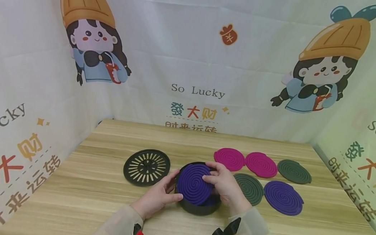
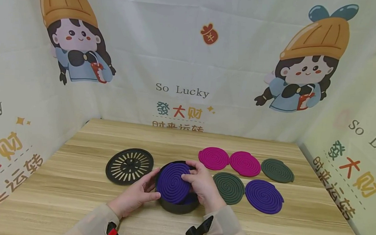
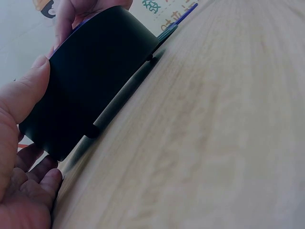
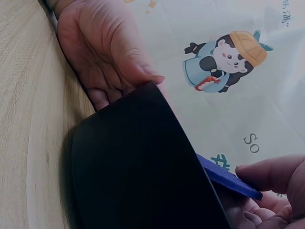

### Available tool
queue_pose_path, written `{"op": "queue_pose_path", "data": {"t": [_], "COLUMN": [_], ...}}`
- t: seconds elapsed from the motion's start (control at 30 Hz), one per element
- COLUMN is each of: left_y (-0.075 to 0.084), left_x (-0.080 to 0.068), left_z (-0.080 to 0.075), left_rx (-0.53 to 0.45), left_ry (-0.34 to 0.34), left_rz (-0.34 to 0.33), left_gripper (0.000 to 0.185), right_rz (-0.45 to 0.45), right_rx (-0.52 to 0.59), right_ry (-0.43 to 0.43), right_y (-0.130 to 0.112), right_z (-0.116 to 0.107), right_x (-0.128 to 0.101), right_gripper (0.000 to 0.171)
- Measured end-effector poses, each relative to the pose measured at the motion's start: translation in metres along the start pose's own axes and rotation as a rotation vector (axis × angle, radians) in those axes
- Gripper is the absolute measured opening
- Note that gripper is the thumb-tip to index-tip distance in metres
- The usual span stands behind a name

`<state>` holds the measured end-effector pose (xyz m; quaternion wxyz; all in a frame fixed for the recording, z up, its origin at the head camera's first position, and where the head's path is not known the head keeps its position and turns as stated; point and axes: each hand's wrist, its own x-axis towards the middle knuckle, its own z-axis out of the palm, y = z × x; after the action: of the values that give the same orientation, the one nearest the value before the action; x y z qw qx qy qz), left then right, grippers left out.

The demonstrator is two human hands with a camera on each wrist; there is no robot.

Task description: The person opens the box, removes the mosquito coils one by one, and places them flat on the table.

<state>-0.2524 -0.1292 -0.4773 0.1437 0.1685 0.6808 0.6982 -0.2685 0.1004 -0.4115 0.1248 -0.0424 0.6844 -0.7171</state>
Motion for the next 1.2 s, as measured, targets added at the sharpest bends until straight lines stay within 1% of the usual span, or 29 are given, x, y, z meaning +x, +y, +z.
{"op": "queue_pose_path", "data": {"t": [0.13, 0.27, 0.43, 0.73, 0.97, 1.07, 1.2], "left_y": [0.0, 0.0, 0.001, -0.002, -0.003, -0.003, -0.002], "left_x": [0.0, 0.0, 0.0, 0.0, 0.001, 0.001, 0.001], "left_z": [0.0, 0.0, 0.001, -0.001, -0.001, -0.001, -0.001], "left_rx": [0.004, 0.001, -0.014, 0.016, 0.029, 0.041, 0.054], "left_ry": [0.002, 0.006, 0.002, 0.015, 0.022, 0.027, 0.031], "left_rz": [0.005, 0.003, 0.001, 0.007, 0.007, 0.01, 0.013], "left_gripper": [0.093, 0.094, 0.094, 0.094, 0.093, 0.092, 0.091], "right_rz": [-0.006, -0.015, -0.011, -0.004, 0.007, 0.006, -0.008], "right_rx": [0.006, 0.014, 0.058, 0.118, 0.193, 0.201, 0.201], "right_ry": [0.035, 0.047, 0.06, 0.065, 0.035, 0.023, 0.035], "right_y": [0.0, 0.001, -0.001, -0.001, 0.0, -0.001, -0.004], "right_z": [0.001, 0.0, -0.003, -0.021, -0.033, -0.039, -0.049], "right_x": [0.0, 0.001, 0.001, 0.003, 0.004, 0.003, 0.001], "right_gripper": [0.047, 0.046, 0.046, 0.047, 0.046, 0.044, 0.041]}}
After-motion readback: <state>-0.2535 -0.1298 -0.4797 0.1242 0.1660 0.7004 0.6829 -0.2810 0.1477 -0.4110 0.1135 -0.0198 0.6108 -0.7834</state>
